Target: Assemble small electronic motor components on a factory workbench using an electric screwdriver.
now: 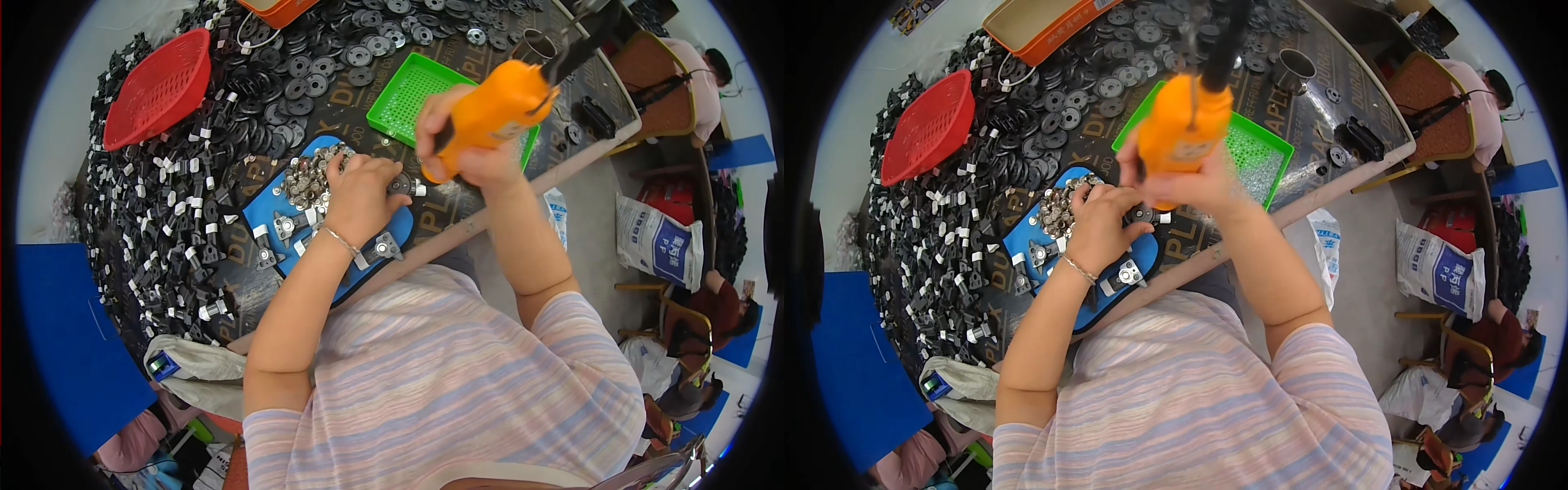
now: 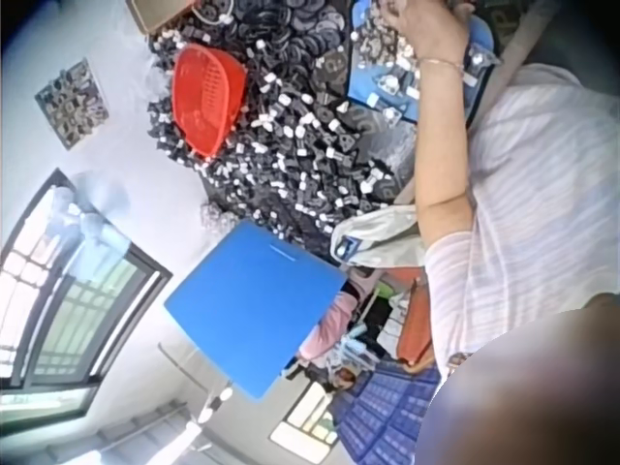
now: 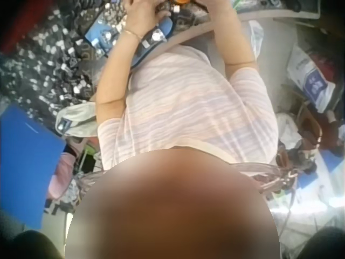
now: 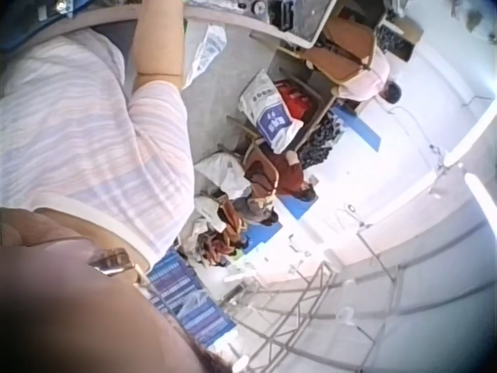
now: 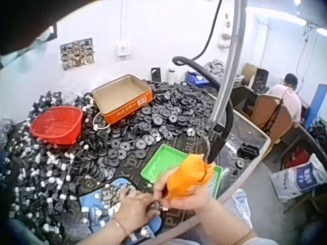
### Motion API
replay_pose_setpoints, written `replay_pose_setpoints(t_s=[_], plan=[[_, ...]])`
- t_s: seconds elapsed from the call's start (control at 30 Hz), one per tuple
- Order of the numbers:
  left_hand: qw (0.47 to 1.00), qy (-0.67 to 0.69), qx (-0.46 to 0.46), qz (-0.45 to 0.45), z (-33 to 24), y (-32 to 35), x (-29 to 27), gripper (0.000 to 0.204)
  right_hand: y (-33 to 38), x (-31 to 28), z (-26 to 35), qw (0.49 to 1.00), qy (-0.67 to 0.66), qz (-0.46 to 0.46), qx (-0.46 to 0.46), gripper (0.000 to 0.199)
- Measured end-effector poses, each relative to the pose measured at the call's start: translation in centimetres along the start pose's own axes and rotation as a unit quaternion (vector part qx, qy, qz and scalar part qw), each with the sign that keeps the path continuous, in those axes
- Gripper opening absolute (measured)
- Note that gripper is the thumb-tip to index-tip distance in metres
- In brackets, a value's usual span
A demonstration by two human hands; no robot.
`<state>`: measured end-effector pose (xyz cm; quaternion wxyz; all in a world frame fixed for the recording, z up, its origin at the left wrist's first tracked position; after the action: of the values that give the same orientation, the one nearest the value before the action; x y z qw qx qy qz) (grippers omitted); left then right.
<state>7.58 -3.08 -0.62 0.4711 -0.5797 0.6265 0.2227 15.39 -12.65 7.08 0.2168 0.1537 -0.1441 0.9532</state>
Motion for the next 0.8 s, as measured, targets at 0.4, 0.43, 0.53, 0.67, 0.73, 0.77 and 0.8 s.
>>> replay_pose_setpoints(t_s=[0.4, 0.43, 0.53, 0.67, 0.73, 0.77, 0.8], plan=[[1.000, -0.018, -0.006, 0.005, -0.1, 0.1, 0.0, 0.045, 0.9, -4.7, 0.4, 0.953, 0.127, -0.247, -0.123, 0.025], [1.000, -0.018, -0.006, 0.006, -0.1, 0.1, 0.1, 0.045, 1.0, -4.7, 0.4, 0.949, 0.135, -0.254, -0.126, 0.024], [1.000, -0.023, -0.003, 0.002, 0.0, 0.2, 0.1, 0.045, 0.9, -4.7, 0.3, 0.944, 0.153, -0.260, -0.131, 0.024], [1.000, -0.015, 0.000, -0.001, 0.0, 0.2, 0.1, 0.043, 0.8, -4.9, 0.4, 0.941, 0.162, -0.265, -0.136, 0.023], [1.000, -0.015, -0.002, -0.001, 0.0, 0.2, 0.0, 0.043, 0.8, -4.9, 0.3, 0.940, 0.165, -0.270, -0.129, 0.022], [1.000, -0.015, -0.002, 0.003, 0.1, 0.3, 0.1, 0.044, 0.8, -4.9, 0.2, 0.940, 0.164, -0.269, -0.129, 0.022], [1.000, -0.015, -0.004, 0.008, 0.1, 0.3, 0.1, 0.044, 0.7, -5.1, 0.0, 0.941, 0.163, -0.266, -0.131, 0.022]])
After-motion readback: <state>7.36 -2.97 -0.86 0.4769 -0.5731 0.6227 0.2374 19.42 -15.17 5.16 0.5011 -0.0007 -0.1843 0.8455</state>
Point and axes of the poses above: each hand's wrist, its own y-axis away from the middle knuckle, its own x-axis out of the palm, z = x × y, the point moved 6 cm from there along -y, towards the middle knuckle, and after that the axes turned 15 degrees about x, right-handed, at the moved point
